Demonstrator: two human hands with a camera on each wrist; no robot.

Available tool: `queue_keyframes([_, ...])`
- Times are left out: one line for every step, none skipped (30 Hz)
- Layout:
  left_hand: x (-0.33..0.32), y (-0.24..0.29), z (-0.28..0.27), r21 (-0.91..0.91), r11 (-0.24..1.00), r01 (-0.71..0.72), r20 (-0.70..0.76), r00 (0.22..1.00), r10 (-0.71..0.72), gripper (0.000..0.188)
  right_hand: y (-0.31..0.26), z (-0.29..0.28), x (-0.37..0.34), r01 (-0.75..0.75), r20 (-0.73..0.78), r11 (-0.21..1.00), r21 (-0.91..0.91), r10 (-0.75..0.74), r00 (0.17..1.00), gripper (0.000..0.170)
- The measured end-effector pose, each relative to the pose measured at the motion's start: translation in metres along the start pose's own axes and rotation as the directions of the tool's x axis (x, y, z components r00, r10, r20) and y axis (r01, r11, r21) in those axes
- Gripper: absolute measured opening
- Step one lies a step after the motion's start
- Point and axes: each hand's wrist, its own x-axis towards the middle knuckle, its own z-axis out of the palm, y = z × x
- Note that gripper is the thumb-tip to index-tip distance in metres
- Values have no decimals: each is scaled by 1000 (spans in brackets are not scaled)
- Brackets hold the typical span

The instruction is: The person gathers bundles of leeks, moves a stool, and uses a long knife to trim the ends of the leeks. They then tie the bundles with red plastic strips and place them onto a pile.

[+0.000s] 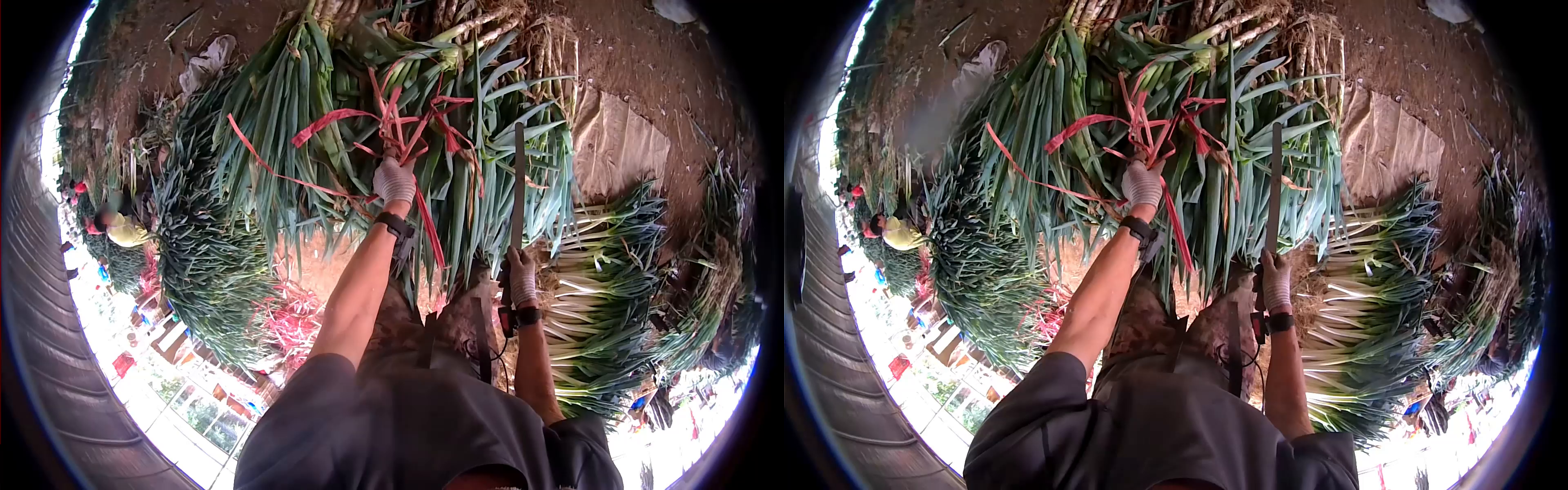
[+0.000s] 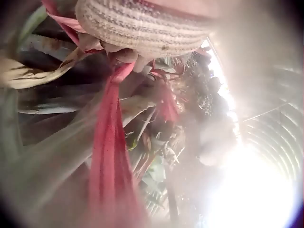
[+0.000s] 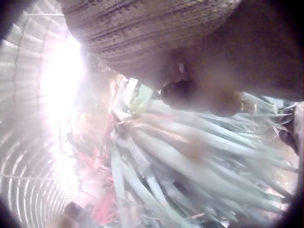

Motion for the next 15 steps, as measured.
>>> queue_keyframes([3,2,1,6,1000,30,4,1000,-30,34,-1,0,-1,-9,-6,1000,8,9,1000,28])
queue_keyframes([9,-3,8,12,998,60,9,998,-60,32,-1,0,0,-6,-5,1000,13,6,1000,27])
queue_keyframes([14,-7,13,18,996,89,14,996,-90,31,1,-2,2,2,-6,1000,12,-1,1000,27])
queue_keyframes([19,-12,17,24,995,99,44,994,-100,31,3,-2,4,10,-7,1000,10,-10,1000,27])
queue_keyframes([23,-11,14,29,994,107,74,991,-109,31,3,-3,5,20,-8,1000,9,-20,1000,26])
queue_keyframes([27,-11,11,36,993,115,103,988,-118,31,2,-4,5,17,-8,1000,14,-17,1000,27])
queue_keyframes([27,-13,6,-84,996,22,133,991,-11,31,2,-5,6,14,-8,1000,21,-13,1000,27])
queue_keyframes([21,-4,-12,-204,977,-68,150,984,100,30,1,-4,6,9,-7,1000,28,-9,1000,28])
queue_keyframes([17,0,-25,-318,936,-150,156,965,208,31,0,-6,7,24,-19,999,31,-23,1000,27])
queue_keyframes([17,5,-39,-563,808,-173,165,935,315,30,-1,-6,9,36,-28,999,33,-35,999,27])
queue_keyframes([-4,53,-94,-662,732,-163,164,921,354,25,-1,-4,10,51,-30,998,35,-50,998,26])
queue_keyframes([-10,78,-140,-674,694,-252,140,879,455,24,-10,-1,1,3,-21,998,55,-2,1000,25])
queue_keyframes([-10,94,-186,-634,767,-101,254,909,330,29,-12,-2,4,-5,-4,999,41,6,1000,25])
queue_keyframes([-24,134,-240,-612,788,-65,210,947,242,32,-15,-2,9,10,1,999,49,-10,1000,25])
queue_keyframes([0,119,-269,-629,727,-276,-4,936,352,33,-11,-5,8,13,3,999,51,-13,1000,26])
